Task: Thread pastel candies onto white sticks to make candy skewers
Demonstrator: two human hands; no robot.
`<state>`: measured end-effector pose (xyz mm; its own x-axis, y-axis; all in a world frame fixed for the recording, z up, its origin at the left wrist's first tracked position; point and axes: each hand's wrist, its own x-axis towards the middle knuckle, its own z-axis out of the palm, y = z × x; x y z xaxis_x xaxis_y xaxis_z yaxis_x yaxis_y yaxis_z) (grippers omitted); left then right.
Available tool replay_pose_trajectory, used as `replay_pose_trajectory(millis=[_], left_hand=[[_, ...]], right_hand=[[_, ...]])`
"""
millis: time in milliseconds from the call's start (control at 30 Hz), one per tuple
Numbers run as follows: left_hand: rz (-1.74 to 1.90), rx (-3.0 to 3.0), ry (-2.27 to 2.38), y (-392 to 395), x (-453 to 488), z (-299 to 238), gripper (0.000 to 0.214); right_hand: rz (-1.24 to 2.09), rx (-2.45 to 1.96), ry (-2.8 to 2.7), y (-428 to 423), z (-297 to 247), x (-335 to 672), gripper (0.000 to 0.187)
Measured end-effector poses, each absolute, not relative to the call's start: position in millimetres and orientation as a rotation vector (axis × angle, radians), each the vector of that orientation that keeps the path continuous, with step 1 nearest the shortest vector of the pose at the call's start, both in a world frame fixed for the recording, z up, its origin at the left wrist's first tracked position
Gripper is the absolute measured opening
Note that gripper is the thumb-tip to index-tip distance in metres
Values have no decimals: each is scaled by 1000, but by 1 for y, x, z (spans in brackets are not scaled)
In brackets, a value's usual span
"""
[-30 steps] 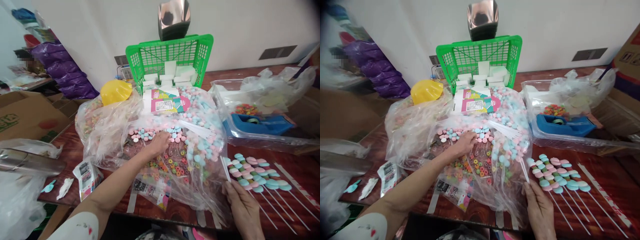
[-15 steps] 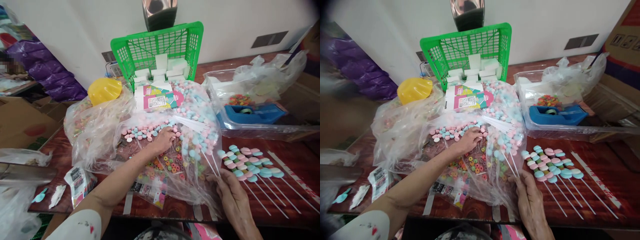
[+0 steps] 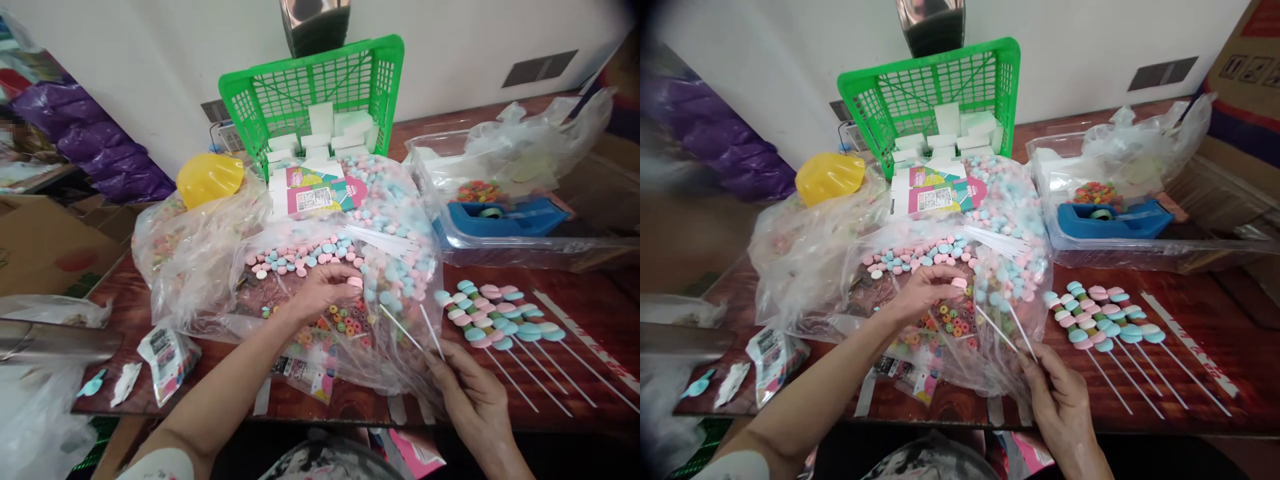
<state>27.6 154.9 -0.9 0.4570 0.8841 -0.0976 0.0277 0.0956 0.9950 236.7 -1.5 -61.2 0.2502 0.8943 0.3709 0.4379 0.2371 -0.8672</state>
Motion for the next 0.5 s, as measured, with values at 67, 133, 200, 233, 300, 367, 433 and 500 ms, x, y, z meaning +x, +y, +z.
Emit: replay_pose_trajectory(millis=[67,133,200,233,300,367,433,500], left_hand=[[868,1092,836,133,20,9,26],[970,946,848,113,13,14,29],[1058,860,873,97,9,13,30],[1101,838,879,90,8,12,31],[1168,817,885,79,7,7,33],[1214,829,886,72,7,4,33],[1272,912,893,66,7,2,28],[1359,1096,922,63,5,2,23]], right_hand=[[475,-1331,-1388,-7,-53,227,21],[428,-1290,-1424,-11,-44,216,23],[379,-1264,-1461,-15,-37,204,24],[358,-1260,-1480,-17,-35,199,25],[325,-1262,-1505,-20,-33,191,25],[317,-1275,-1528,-24,-33,185,23],[278,-1280,-1549,-28,-35,181,23],[205,-1282,-1580,-33,-37,178,26]])
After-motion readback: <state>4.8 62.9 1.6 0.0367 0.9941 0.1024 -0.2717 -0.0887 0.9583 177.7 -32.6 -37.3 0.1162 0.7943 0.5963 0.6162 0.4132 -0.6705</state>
